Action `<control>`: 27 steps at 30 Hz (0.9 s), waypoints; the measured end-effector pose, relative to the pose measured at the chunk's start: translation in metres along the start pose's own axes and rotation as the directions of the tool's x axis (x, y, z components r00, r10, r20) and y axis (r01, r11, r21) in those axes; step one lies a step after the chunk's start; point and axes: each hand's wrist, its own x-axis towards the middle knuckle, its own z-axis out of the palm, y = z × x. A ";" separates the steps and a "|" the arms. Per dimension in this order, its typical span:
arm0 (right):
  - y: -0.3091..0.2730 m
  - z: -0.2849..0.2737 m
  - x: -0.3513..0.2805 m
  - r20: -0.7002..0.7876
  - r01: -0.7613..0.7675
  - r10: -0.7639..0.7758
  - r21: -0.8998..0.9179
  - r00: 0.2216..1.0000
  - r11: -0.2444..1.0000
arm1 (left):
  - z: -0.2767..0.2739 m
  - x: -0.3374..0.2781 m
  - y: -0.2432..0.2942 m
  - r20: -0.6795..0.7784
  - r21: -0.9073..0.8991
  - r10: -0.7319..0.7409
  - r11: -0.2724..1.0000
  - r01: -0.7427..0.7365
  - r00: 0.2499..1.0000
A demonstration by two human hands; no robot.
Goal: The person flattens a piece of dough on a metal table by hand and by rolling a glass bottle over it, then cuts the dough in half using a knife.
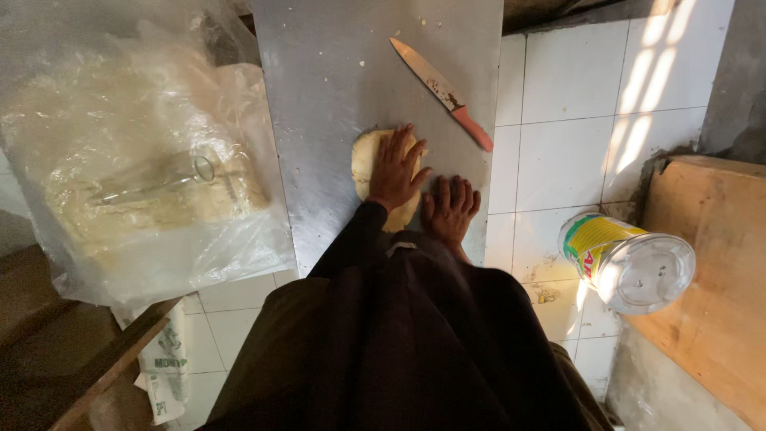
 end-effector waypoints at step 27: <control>-0.007 -0.003 -0.005 0.037 -0.048 0.047 0.022 0.998 0.999 | 0.010 -0.001 -0.056 0.041 0.344 0.219 0.913 -0.220 0.975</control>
